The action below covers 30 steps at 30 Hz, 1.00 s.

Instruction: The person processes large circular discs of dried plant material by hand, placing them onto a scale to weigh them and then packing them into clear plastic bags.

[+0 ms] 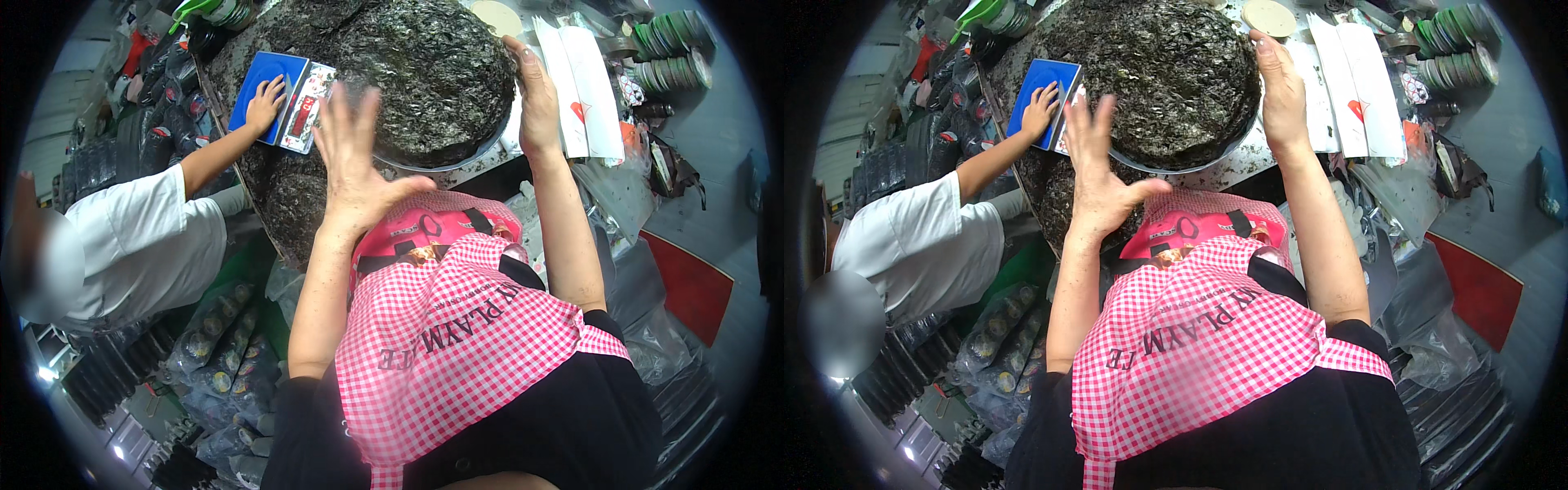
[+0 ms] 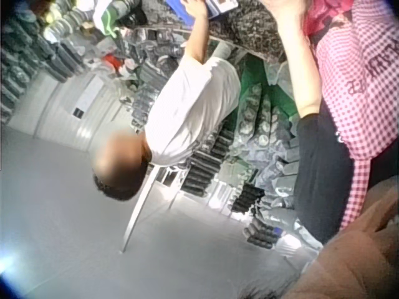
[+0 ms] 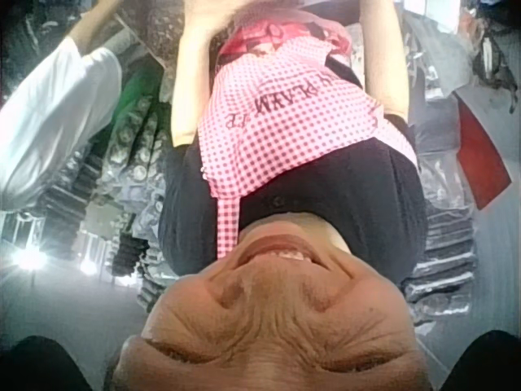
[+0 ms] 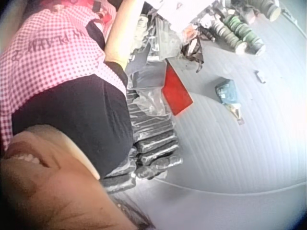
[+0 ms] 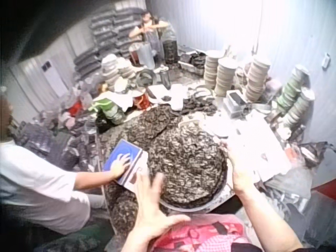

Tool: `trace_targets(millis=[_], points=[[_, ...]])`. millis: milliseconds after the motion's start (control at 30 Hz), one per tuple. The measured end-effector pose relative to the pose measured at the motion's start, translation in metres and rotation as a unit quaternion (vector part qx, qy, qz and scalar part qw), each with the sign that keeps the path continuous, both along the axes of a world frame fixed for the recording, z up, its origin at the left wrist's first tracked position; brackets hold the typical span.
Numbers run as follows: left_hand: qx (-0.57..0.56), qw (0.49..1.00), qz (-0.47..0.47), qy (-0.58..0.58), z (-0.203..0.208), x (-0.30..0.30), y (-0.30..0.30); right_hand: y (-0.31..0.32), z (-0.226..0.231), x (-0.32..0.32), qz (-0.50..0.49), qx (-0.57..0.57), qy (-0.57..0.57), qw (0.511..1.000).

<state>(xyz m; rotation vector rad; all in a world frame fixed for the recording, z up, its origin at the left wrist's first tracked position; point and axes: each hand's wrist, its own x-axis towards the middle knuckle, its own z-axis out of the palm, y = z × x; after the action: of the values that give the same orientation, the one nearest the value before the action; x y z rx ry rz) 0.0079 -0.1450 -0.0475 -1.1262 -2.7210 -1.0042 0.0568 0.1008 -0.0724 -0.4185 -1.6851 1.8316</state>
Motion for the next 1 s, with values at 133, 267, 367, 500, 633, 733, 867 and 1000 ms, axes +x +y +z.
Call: trace_targets(millis=[133, 267, 367, 500, 633, 733, 867, 1000], points=[[0.228, 0.943, 0.065, -0.232, -0.031, -0.015, 0.001, -0.008, -0.002, -0.01, -0.013, 0.096, -0.037, 0.995], [0.155, 0.979, 0.07, -0.11, -0.031, -0.011, 0.002, -0.012, -0.011, -0.01, -0.058, 0.194, -0.145, 0.968], [0.172, 0.981, 0.063, -0.06, -0.04, -0.001, -0.017, -0.014, -0.011, -0.012, -0.113, 0.475, -0.093, 0.868], [0.142, 0.938, 0.317, -0.014, -0.122, 0.013, -0.1, -0.035, 0.035, -0.014, 0.079, 0.704, -0.163, 0.687], [0.053, 0.75, 0.633, -0.185, -0.245, 0.018, -0.22, -0.033, 0.013, -0.023, 0.19, 0.731, -0.239, 0.61], [0.213, 0.635, 0.61, -0.424, -0.223, 0.019, -0.223, -0.03, 0.032, -0.026, 0.168, 0.758, -0.203, 0.597], [0.161, 0.669, 0.546, -0.479, -0.271, 0.013, -0.274, -0.075, 0.071, -0.019, 0.164, 0.657, -0.023, 0.736], [0.113, 0.747, 0.549, -0.358, -0.21, 0.014, -0.222, -0.115, 0.066, -0.004, 0.23, 0.658, 0.076, 0.713]])
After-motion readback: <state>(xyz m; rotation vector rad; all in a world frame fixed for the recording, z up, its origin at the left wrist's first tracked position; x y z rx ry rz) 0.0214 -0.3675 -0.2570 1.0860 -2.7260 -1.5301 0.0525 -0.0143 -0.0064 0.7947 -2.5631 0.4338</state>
